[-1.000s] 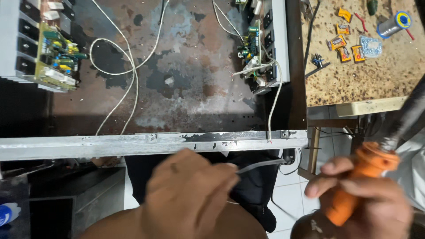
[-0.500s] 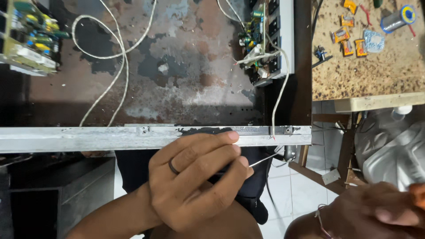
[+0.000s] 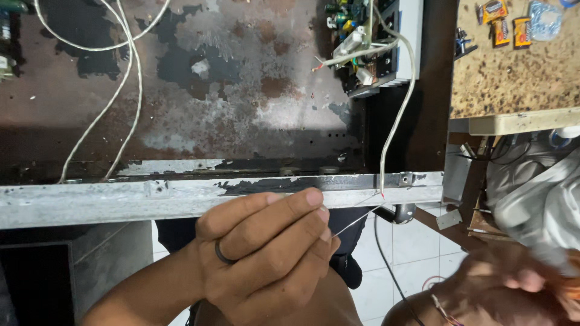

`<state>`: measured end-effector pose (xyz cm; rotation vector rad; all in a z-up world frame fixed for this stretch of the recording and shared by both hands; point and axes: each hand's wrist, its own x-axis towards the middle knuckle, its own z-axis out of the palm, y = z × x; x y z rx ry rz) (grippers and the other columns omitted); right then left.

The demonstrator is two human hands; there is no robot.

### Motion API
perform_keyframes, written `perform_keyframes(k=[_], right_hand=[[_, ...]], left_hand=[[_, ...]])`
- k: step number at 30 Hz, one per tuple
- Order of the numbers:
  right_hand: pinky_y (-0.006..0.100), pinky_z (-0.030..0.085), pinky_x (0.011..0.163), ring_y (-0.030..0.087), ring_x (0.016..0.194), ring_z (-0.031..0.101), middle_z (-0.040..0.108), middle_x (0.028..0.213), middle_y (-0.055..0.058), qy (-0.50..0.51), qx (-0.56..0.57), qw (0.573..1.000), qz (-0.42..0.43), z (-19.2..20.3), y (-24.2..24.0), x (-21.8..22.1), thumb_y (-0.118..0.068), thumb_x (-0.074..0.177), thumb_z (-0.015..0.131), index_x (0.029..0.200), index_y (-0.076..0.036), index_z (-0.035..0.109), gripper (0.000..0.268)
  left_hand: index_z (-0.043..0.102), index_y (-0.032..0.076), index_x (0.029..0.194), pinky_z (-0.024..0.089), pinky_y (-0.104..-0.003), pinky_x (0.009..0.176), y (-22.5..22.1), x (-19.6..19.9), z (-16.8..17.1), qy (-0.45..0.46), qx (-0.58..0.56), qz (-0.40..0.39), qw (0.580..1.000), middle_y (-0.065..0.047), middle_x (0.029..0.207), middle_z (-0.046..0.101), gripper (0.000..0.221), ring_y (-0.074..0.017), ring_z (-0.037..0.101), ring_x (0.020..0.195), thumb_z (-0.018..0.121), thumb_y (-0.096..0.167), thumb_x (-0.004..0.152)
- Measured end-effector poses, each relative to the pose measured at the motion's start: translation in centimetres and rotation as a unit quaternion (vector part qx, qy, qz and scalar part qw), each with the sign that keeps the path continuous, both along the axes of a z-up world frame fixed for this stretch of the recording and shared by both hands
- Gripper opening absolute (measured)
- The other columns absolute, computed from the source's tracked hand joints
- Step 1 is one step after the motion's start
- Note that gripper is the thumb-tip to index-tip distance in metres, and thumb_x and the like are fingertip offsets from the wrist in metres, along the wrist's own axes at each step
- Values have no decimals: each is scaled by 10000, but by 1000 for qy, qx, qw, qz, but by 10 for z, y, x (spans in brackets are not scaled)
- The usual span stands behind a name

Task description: The person strips the ends of wires, cuts them with scissors, and then solders the wires to the internal circuit board of an electronic amplifier.

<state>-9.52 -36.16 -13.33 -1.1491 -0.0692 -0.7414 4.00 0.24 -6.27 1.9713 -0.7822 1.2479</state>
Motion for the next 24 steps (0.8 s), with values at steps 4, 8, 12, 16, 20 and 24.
perform_keyframes(k=[4, 8, 12, 16, 20, 24], right_hand=[[433, 525, 874, 406, 1002, 647, 629, 1187, 330, -17, 373, 859, 349, 38, 55, 38, -45, 1073, 613, 1224, 33, 571, 175], [267, 515, 548, 140, 751, 665, 718, 944, 55, 83, 44, 981, 168, 45, 74, 49, -337, 1046, 609, 1035, -104, 634, 234], [349, 535, 754, 149, 772, 686, 728, 1007, 39, 59, 47, 977, 198, 35, 65, 51, -350, 1075, 553, 1059, -130, 664, 247], [222, 497, 590, 79, 677, 630, 690, 898, -18, 75, 15, 982, 174, 39, 73, 57, -367, 1033, 568, 981, -176, 643, 211], [178, 437, 522, 74, 613, 543, 633, 830, -64, 112, -25, 989, 92, 35, 68, 50, -423, 982, 569, 1064, -187, 640, 259], [174, 533, 624, 82, 707, 650, 716, 947, -35, 78, 14, 980, 181, 35, 70, 54, -369, 1014, 567, 1118, -150, 699, 276]], left_hand=[[629, 233, 831, 472, -179, 798, -4, 1, -6, -8, -14, 12, 1000, 126, 826, 743, 178, -23, 776, 805, 624, 94, 940], [638, 231, 878, 470, -182, 850, 8, 0, -4, 5, 31, -17, 999, 117, 896, 758, 159, -32, 785, 873, 620, 102, 968], [638, 239, 893, 454, -187, 852, 8, -2, -6, 18, 42, -4, 999, 128, 916, 757, 150, -24, 773, 900, 653, 104, 954], [640, 242, 883, 443, -187, 850, 4, 1, -9, -3, 38, -2, 999, 135, 893, 735, 163, -20, 769, 878, 615, 95, 949], [638, 239, 853, 440, -179, 831, -2, 3, -12, -15, 6, 17, 1000, 147, 842, 723, 176, -13, 756, 840, 601, 94, 946], [654, 240, 889, 438, -183, 868, 3, 2, -10, -1, 41, 1, 999, 142, 893, 722, 171, -22, 758, 883, 602, 99, 969]])
